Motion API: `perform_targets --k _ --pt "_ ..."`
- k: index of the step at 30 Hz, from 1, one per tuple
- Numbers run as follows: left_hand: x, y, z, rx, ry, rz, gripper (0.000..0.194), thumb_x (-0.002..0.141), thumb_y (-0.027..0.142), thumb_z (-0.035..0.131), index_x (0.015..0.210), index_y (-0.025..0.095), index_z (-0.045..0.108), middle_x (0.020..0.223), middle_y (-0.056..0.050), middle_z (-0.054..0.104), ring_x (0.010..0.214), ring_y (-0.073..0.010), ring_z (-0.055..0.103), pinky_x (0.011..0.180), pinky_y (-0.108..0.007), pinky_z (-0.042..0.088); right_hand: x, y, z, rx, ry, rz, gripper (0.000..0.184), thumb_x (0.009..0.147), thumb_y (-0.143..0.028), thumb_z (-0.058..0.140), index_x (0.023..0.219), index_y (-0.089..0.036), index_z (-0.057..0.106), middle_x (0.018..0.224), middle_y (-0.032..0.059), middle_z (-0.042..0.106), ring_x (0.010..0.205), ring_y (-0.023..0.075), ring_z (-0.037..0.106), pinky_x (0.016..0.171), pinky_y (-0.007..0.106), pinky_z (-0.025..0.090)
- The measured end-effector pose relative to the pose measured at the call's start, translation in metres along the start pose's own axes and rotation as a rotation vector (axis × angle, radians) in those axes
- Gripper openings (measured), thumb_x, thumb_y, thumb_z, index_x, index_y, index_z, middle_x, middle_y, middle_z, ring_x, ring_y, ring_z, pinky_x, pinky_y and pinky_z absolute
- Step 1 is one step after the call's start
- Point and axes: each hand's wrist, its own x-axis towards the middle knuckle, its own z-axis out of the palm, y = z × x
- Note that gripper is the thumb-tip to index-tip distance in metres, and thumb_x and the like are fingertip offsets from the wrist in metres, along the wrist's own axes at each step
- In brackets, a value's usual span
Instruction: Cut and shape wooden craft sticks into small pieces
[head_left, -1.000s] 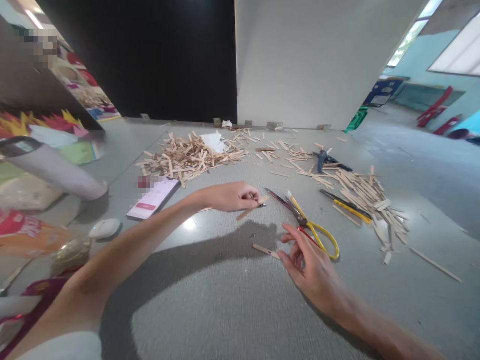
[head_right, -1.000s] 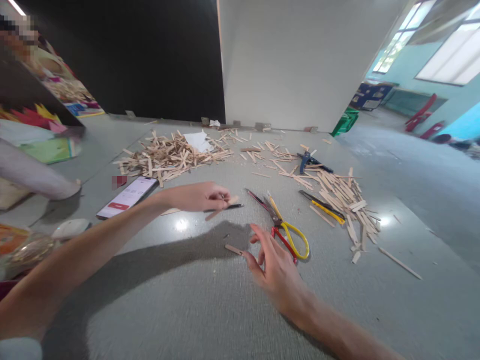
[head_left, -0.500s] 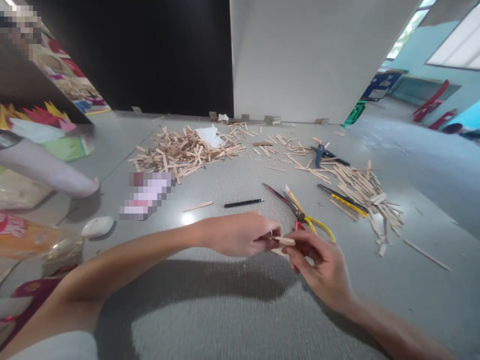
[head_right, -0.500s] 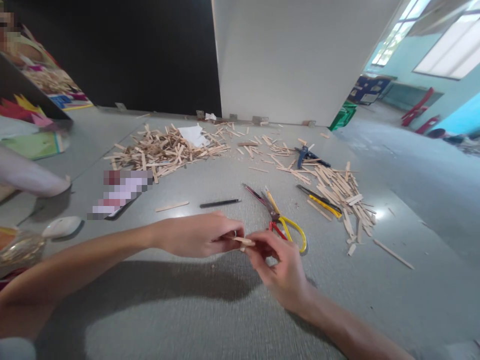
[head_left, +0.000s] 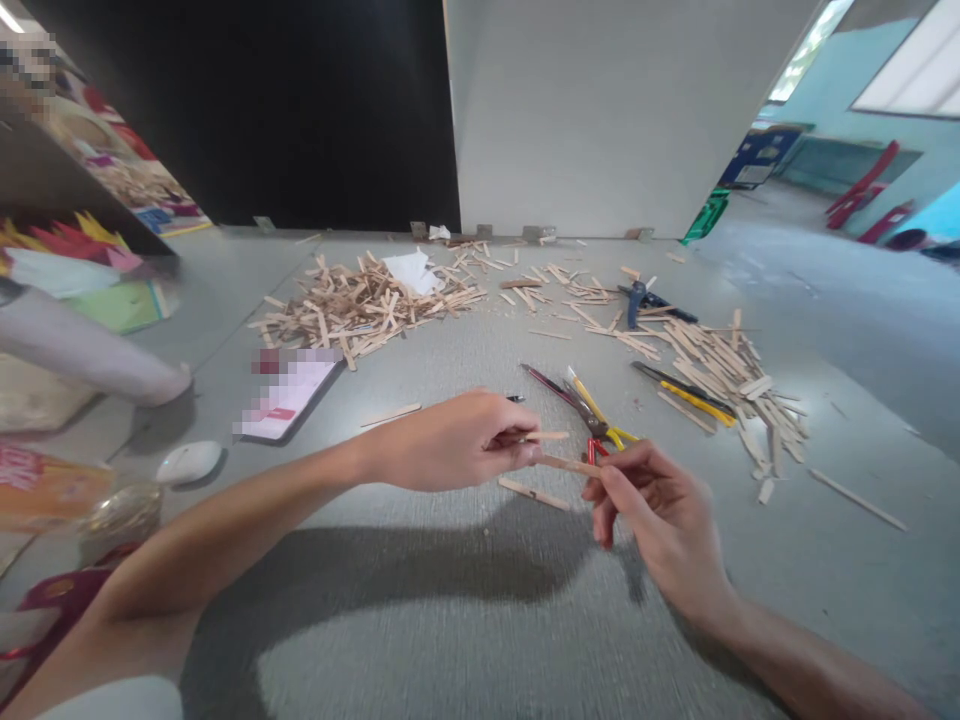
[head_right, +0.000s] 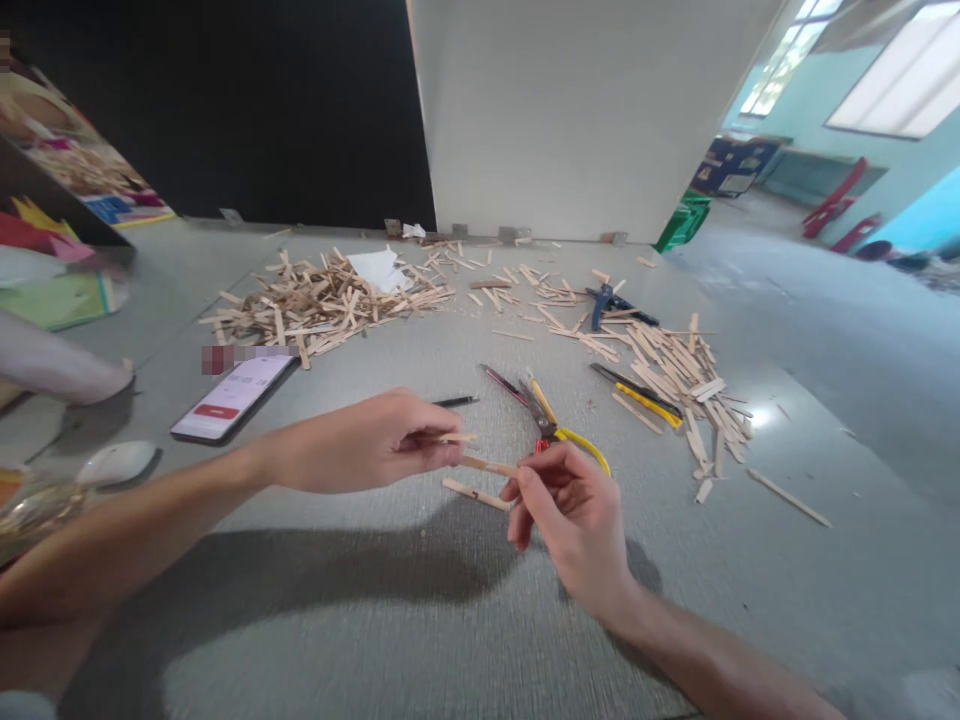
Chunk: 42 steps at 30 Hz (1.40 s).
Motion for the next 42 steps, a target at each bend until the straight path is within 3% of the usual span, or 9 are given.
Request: perform_targets --k 8,16,19,21,24,27,30,35,42 --pt "-0.001 0.005 0.007 0.007 0.059 -0.006 0.036 0.11 0.035 0.047 0.077 0.022 0.045 0.062 0.008 0.031 0.056 -0.0106 0.028 0.054 -0.026 0.023 -0.002 0.004 -0.002 0.065 -0.153 0.141 0.032 0.097 -0.049 0.082 0.109 -0.019 0.08 0.067 0.0013 0.077 0.041 0.0105 0.065 0.04 0.018 0.055" --pt "-0.004 0.009 0.01 0.062 0.082 -0.031 0.032 0.11 0.033 0.046 0.081 0.021 0.05 0.061 0.008 0.041 0.055 -0.0109 0.035 0.057 -0.025 0.026 -0.004 0.004 -0.001 0.047 -0.152 0.151 0.034 0.097 -0.053 0.08 0.095 -0.019 0.074 0.068 0.0029 0.079 0.042 0.0116 0.067 0.04 0.019 0.055" --pt "-0.003 0.011 0.009 0.027 0.063 -0.043 0.038 0.111 0.039 0.045 0.078 0.021 0.052 0.062 0.007 0.04 0.056 -0.0114 0.034 0.058 -0.026 0.027 -0.002 0.007 -0.002 -0.064 -0.08 0.026 0.023 0.099 -0.042 0.078 0.097 -0.019 0.08 0.07 0.0036 0.08 0.041 0.0131 0.067 0.038 0.021 0.055" --pt "-0.002 0.012 0.009 -0.034 0.013 -0.077 0.045 0.113 0.045 0.041 0.081 0.019 0.061 0.064 0.005 0.042 0.059 -0.0122 0.038 0.06 -0.026 0.03 -0.001 0.008 -0.004 -0.195 -0.027 -0.134 0.011 0.098 -0.028 0.076 0.1 -0.022 0.085 0.071 0.0029 0.081 0.045 0.014 0.068 0.041 0.023 0.056" --pt "0.002 0.012 0.01 -0.162 -0.065 -0.157 0.048 0.112 0.05 0.041 0.088 0.017 0.068 0.064 0.006 0.04 0.059 -0.0127 0.04 0.058 -0.026 0.03 0.001 0.009 -0.008 -0.383 0.002 -0.372 0.026 0.094 -0.011 0.072 0.104 -0.029 0.088 0.077 0.0011 0.084 0.052 0.0149 0.071 0.046 0.025 0.058" --pt "0.003 0.012 0.011 -0.238 -0.075 -0.148 0.043 0.11 0.047 0.045 0.084 0.018 0.063 0.065 0.007 0.039 0.057 -0.0111 0.035 0.056 -0.025 0.028 0.0 0.008 -0.01 -0.447 -0.007 -0.452 0.034 0.094 -0.006 0.071 0.111 -0.032 0.087 0.087 -0.0005 0.086 0.053 0.0132 0.072 0.046 0.024 0.057" --pt "0.002 0.014 0.012 -0.254 -0.053 -0.118 0.041 0.11 0.044 0.046 0.082 0.018 0.061 0.065 0.007 0.04 0.056 -0.0103 0.034 0.055 -0.025 0.028 -0.002 0.008 -0.01 -0.474 -0.02 -0.444 0.031 0.094 -0.009 0.073 0.112 -0.031 0.085 0.087 -0.0011 0.086 0.055 0.0134 0.072 0.047 0.023 0.057" --pt "-0.001 0.018 0.012 -0.225 -0.038 -0.193 0.041 0.108 0.044 0.046 0.081 0.017 0.061 0.065 0.006 0.039 0.056 -0.0107 0.034 0.053 -0.025 0.027 -0.005 0.01 -0.01 -0.445 -0.013 -0.39 0.027 0.095 -0.013 0.075 0.116 -0.028 0.082 0.088 0.0005 0.086 0.055 0.0141 0.074 0.051 0.025 0.062" --pt "-0.002 0.019 0.016 -0.191 -0.028 -0.159 0.04 0.108 0.041 0.047 0.075 0.019 0.055 0.064 0.007 0.034 0.057 -0.0105 0.031 0.053 -0.026 0.025 -0.003 0.009 -0.006 -0.35 0.008 -0.276 0.012 0.096 -0.018 0.072 0.1 -0.024 0.081 0.08 0.0027 0.083 0.053 0.0156 0.074 0.044 0.023 0.058"
